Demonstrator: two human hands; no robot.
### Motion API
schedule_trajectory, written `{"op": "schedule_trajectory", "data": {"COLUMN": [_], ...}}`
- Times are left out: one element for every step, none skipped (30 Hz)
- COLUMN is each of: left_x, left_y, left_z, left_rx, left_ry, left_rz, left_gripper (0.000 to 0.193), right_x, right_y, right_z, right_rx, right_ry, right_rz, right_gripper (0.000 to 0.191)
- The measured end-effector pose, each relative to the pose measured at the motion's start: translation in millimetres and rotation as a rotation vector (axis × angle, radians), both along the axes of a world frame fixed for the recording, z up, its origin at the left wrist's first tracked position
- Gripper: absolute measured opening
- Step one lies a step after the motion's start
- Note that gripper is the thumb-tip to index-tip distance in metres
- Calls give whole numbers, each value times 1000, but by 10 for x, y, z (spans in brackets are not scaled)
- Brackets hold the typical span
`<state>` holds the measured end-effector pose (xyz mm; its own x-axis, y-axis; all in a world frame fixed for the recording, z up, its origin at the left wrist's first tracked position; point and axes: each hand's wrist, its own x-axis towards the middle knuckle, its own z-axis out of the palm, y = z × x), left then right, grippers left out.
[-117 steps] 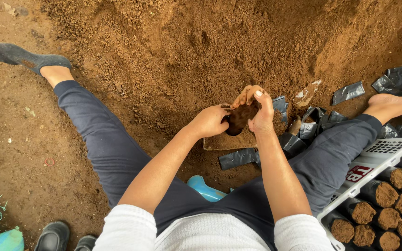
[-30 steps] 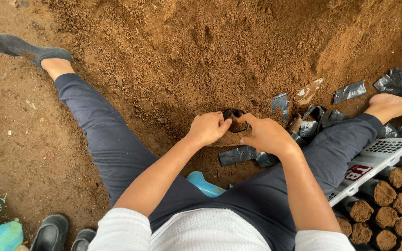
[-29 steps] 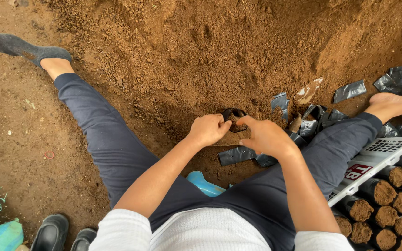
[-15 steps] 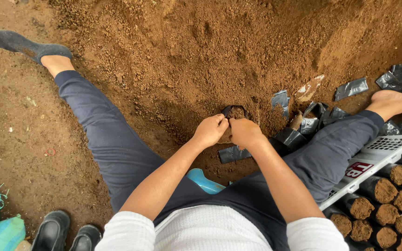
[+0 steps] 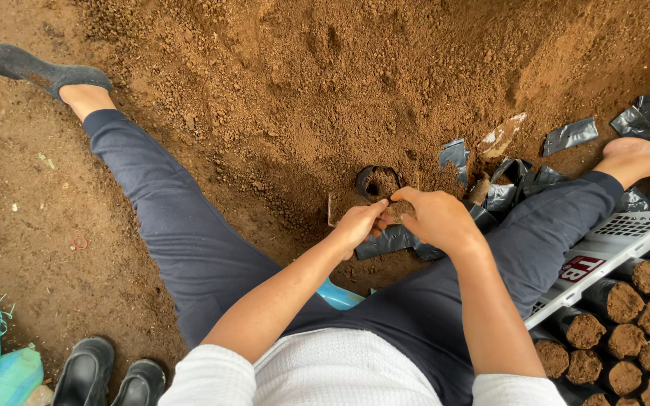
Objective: The person scoops soil from a large pile and fills small black plastic nursery bags by hand. After filling each bag, they place it into a white plastic crate next to them. The process is repeated continuously throughout the clip.
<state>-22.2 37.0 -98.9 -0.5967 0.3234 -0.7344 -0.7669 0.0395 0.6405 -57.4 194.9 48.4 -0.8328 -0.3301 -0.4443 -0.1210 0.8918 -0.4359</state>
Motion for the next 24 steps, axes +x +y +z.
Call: {"op": "schedule_trajectory", "data": {"left_x": [-3, -6, -6, -4, -5, -13, -20, -27, -30, -27, -18, -32, -49, -47, -39, -44, -61, -88, -114, -127, -140, -162, -198, -233], "left_y": [29, 52, 66, 79, 91, 100, 101, 98, 87, 87, 76, 58, 32, 13, -4, -38, -70, -96, -148, -215, -281, -355, -428, -470], "left_z": [-7, -18, -32, -56, -82, -108, -134, -155, -170, -175, -178, -174, -165, -153, -137, -120, -102, -77, -45, -5, 43, 104, 171, 243], "left_rx": [17, 33, 51, 60, 70, 80, 114, 149, 184, 188, 192, 194, 189, 186, 185, 142, 98, 57, 39, 22, 5, -130, -263, -396], "left_ry": [-24, -48, -73, -87, -101, -113, -112, -111, -112, -126, -141, -149, -144, -144, -148, -121, -92, -62, 12, 83, 152, 251, 349, 444], "left_rz": [35, 69, 103, 122, 141, 161, 178, 195, 212, 217, 222, 230, 223, 216, 209, 161, 112, 61, 42, 23, 5, -49, -105, -161], "left_gripper": [48, 44, 41, 37, 34, 32, 31, 30, 30, 30, 31, 31, 31, 30, 30, 31, 32, 33, 34, 36, 38, 37, 36, 36], "right_x": [13, 23, 33, 44, 48, 41, 21, -9, -31, -44, -56, -96, -136, -158, -167, -166, -165, -174, -165, -121, -79, -42, -3, 31], "right_y": [-5, -7, -2, 17, 38, 59, 49, 11, -25, -50, -85, -105, -118, -126, -122, -112, -95, -93, -70, 0, 54, 95, 150, 185], "right_z": [-68, -142, -214, -296, -386, -483, -602, -736, -866, -986, -1099, -1182, -1231, -1254, -1240, -1194, -1121, -1034, -926, -796, -682, -584, -501, -452], "right_rx": [19, 37, 56, 65, 75, 85, 146, 208, 269, 288, 306, 322, 315, 311, 309, 306, 303, 302, 216, 130, 44, -103, -248, -393], "right_ry": [9, 18, 26, 32, 38, 46, 62, 79, 94, 62, 28, 3, 22, 37, 47, 57, 69, 81, 27, -30, -88, -90, -93, -96], "right_rz": [10, 20, 30, 34, 37, 41, 73, 105, 136, 140, 145, 152, 168, 186, 204, 229, 251, 273, 184, 96, 11, -99, -209, -321], "right_gripper": [37, 37, 36, 36, 35, 35, 30, 24, 20, 17, 18, 21, 21, 21, 21, 20, 20, 21, 26, 32, 38, 36, 35, 35]}}
